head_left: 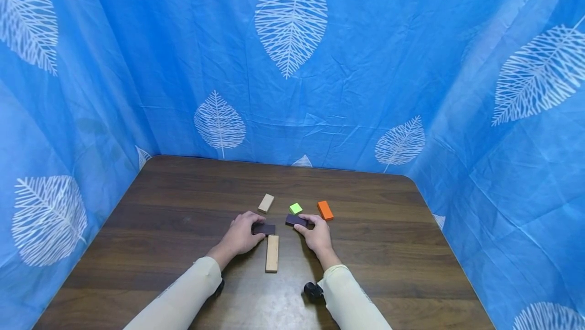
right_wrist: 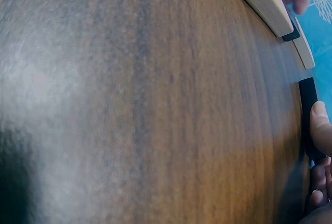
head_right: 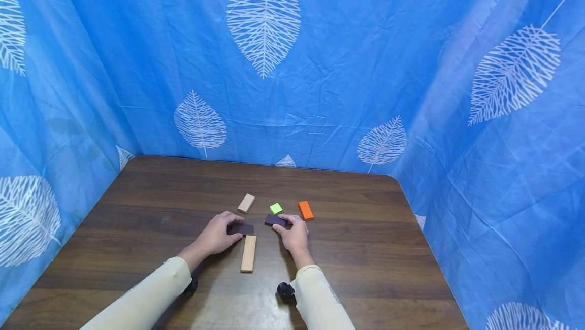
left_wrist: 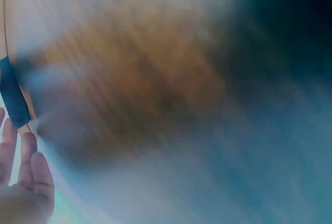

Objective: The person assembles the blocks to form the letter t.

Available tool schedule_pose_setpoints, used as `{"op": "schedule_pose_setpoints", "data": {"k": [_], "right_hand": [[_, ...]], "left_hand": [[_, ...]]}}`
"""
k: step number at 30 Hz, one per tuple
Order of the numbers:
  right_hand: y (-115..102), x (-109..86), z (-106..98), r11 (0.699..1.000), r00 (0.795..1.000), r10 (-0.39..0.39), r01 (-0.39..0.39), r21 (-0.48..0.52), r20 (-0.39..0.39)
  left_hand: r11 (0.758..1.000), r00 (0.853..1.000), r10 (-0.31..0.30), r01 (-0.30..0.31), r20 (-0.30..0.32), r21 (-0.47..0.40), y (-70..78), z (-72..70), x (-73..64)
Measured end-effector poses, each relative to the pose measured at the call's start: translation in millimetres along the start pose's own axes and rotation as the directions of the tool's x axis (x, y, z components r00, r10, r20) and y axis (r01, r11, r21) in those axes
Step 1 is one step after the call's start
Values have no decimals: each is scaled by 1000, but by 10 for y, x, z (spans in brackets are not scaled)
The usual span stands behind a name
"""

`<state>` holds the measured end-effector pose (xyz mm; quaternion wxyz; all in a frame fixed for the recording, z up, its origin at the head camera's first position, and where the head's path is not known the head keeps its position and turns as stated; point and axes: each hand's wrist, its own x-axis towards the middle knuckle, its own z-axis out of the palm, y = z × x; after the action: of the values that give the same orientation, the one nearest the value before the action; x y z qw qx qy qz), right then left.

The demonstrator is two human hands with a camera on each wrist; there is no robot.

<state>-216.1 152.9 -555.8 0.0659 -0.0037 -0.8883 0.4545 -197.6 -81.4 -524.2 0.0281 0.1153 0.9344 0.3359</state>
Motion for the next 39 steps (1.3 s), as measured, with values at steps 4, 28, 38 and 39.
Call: {"op": "schedule_pose_setpoints", "data": {"k": [4,28,38,39], "right_hand": [[-16,-8,-5,1000,1000,-8,8,-1,-6],[3,-17,-8,1000,1000,-31,31,5,0],[-23,4,-41,999,999,-11,13,-38,46],[-34,13,-39,999,999,-7,10,-51,53]], "left_hand": [[999,999,51,-51,16,7,16,-8,-15],[998,998,2,2,59,-58,-27,77,44],[998,999,5,-2,50,-68,5,60,30],[998,999,7,-4,48,-65,2,57,32]]}}
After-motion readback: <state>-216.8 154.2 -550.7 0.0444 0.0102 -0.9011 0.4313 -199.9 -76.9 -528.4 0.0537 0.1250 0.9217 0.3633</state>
